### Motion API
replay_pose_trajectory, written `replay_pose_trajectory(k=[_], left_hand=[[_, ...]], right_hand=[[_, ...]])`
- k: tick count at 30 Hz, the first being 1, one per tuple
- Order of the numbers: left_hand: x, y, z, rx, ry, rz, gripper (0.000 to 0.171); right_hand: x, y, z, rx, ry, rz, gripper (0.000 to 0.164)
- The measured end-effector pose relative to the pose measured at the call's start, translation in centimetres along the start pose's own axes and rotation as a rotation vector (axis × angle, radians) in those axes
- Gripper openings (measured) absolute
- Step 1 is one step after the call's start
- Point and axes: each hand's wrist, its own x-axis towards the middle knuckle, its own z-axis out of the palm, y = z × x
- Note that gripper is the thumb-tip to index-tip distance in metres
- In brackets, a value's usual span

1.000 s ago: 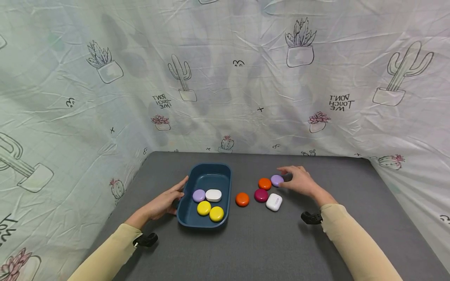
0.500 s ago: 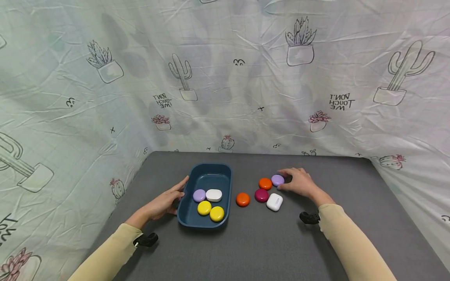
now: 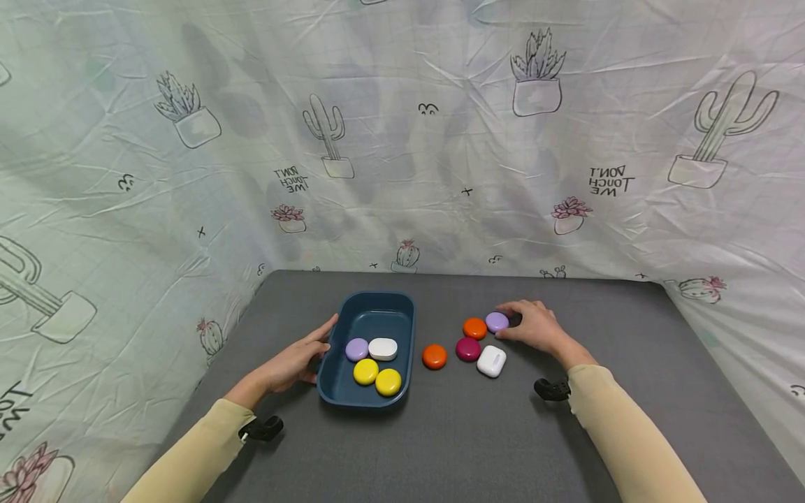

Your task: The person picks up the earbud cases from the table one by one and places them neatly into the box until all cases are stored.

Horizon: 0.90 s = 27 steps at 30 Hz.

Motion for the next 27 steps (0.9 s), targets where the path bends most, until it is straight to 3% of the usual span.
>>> replay_pose_trajectory(k=[27], left_hand=[[-0.08,0.22,0.15,-0.017,-0.013,0.002,0.065]], right_hand=[[0.26,0.26,0.03,0.03,-0.016,0.006,0.056]])
